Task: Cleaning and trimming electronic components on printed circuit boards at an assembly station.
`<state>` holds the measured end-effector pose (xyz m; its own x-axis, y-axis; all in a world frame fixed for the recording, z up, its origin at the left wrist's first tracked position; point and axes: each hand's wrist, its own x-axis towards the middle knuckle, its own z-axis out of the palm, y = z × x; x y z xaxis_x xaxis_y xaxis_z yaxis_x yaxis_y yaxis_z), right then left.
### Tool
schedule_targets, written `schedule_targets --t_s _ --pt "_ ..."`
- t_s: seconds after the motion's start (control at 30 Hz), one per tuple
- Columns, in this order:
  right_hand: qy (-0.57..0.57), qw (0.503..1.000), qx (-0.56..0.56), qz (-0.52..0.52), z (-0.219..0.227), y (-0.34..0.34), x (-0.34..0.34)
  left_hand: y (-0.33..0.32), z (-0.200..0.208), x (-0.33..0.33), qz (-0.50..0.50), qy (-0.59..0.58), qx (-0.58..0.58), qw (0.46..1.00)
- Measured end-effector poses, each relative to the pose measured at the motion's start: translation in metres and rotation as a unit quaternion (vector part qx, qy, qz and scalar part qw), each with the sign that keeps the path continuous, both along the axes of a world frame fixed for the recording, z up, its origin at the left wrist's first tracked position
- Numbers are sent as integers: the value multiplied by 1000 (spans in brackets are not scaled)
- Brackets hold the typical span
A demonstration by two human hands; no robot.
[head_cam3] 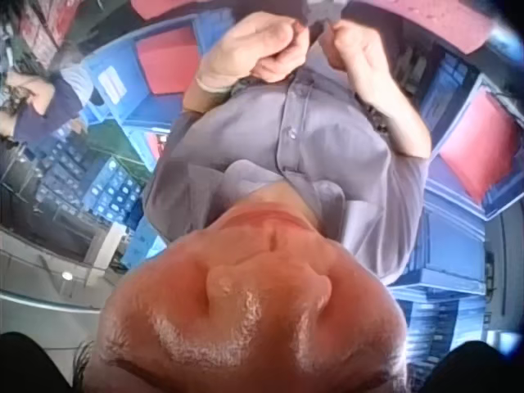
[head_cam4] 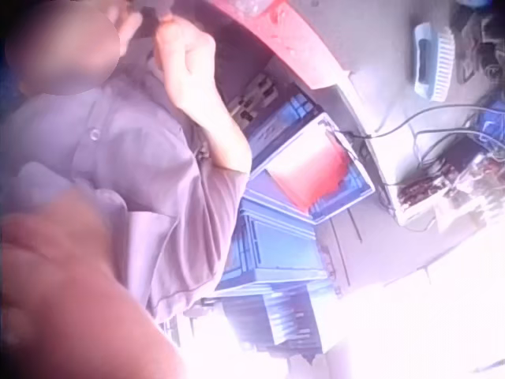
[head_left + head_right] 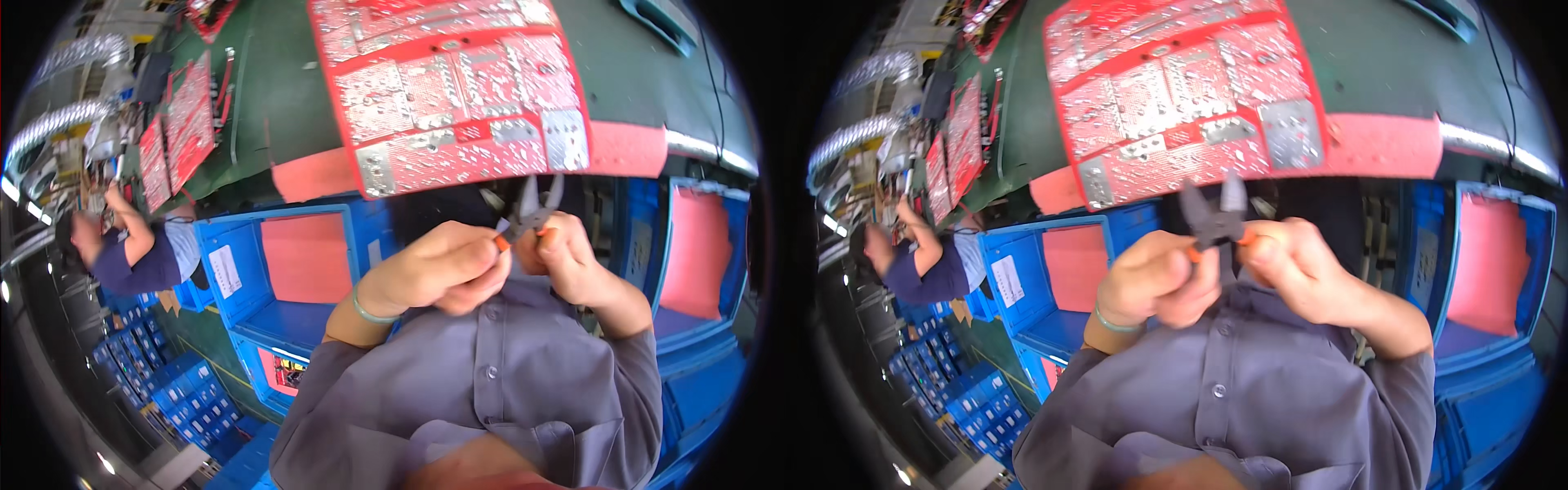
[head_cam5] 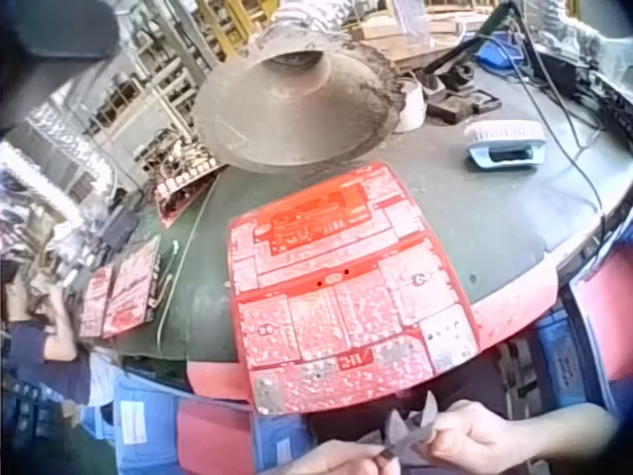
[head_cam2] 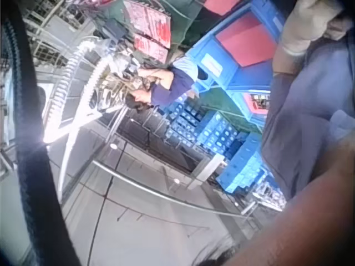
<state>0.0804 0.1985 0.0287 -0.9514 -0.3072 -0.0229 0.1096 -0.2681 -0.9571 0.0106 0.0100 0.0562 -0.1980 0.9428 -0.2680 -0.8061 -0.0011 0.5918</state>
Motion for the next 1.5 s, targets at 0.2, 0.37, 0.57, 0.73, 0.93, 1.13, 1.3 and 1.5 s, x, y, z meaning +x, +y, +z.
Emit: schedule_targets --t_s 0.2,0.37,0.57,0.73,0.93,1.13,1.3,1.5 --pt "77 977 181 -84 -4 5 10 15 0 17 169 600 -165 764" --pt "-18 999 39 -23 -2 0 19 14 3 22 38 126 2 991" --pt "91 993 -48 58 -11 0 3 17 -2 5 -171 -122 156 965" --pt "142 963 -166 157 -14 5 -31 10 9 10 68 392 34 917" --pt "82 952 -271 116 -25 -16 0 23 4 12 304 727 -84 610" --pt "19 963 -248 102 -21 -10 25 24 14 8 292 782 -111 539" --pt "95 991 -75 51 5 25 14 -20 16 -53 498 616 -218 570" --pt "42 953 155 -259 23 59 34 -42 8 -141 337 310 -201 866"
